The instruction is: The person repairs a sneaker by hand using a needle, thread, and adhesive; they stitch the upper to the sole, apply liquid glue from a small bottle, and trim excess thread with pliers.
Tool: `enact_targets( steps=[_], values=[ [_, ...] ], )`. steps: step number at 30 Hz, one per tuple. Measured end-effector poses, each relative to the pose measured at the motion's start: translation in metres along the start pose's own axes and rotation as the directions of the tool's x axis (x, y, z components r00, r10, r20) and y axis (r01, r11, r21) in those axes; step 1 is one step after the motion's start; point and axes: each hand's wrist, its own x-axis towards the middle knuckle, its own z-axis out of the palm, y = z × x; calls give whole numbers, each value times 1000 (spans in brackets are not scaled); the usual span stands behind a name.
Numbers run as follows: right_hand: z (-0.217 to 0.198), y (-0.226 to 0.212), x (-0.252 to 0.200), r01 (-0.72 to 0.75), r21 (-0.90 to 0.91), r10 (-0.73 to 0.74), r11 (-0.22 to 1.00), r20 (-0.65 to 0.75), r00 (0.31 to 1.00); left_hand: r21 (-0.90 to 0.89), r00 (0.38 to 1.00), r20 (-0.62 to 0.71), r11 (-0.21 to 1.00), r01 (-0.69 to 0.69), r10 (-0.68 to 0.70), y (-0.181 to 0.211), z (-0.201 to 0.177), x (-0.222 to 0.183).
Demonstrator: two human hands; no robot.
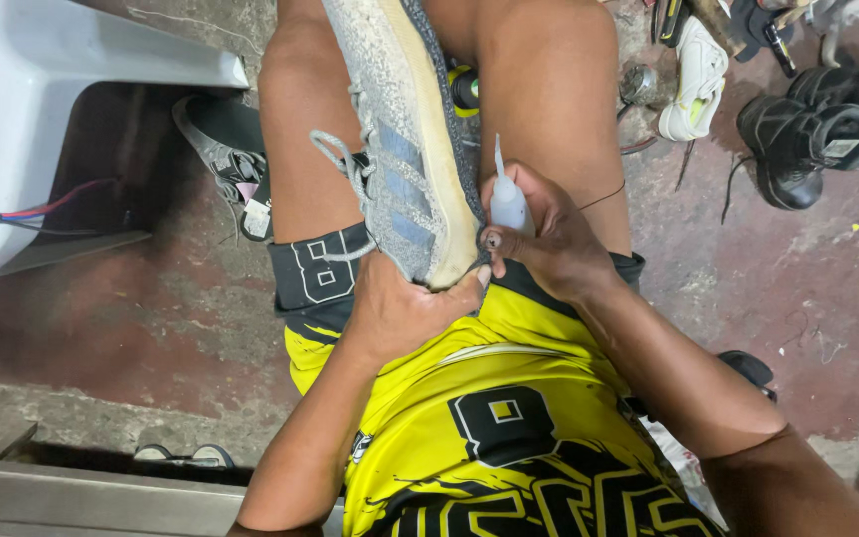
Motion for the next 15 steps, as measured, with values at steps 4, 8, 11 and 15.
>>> enact_targets(
  steps=[4, 8, 11, 15],
  values=[
    [2, 1, -4, 101, -214, -104, 972, -2, 995, -24, 1000, 29, 1000, 12, -11, -4, 0, -1],
    [3, 0, -1, 196, -436, -204, 878, 29, 978, -23, 1000, 17, 1000, 20, -20, -10, -2, -2],
    [7, -4, 2, 92, -310, -93, 946, 10, 996, -22, 1000, 7, 1000, 11, -11, -13, -2, -2],
    [12, -9, 6, 30, -252, -28, 967, 12, 1000, -46, 999, -12, 998, 39, -40, -15, -3, -3]
  ],
)
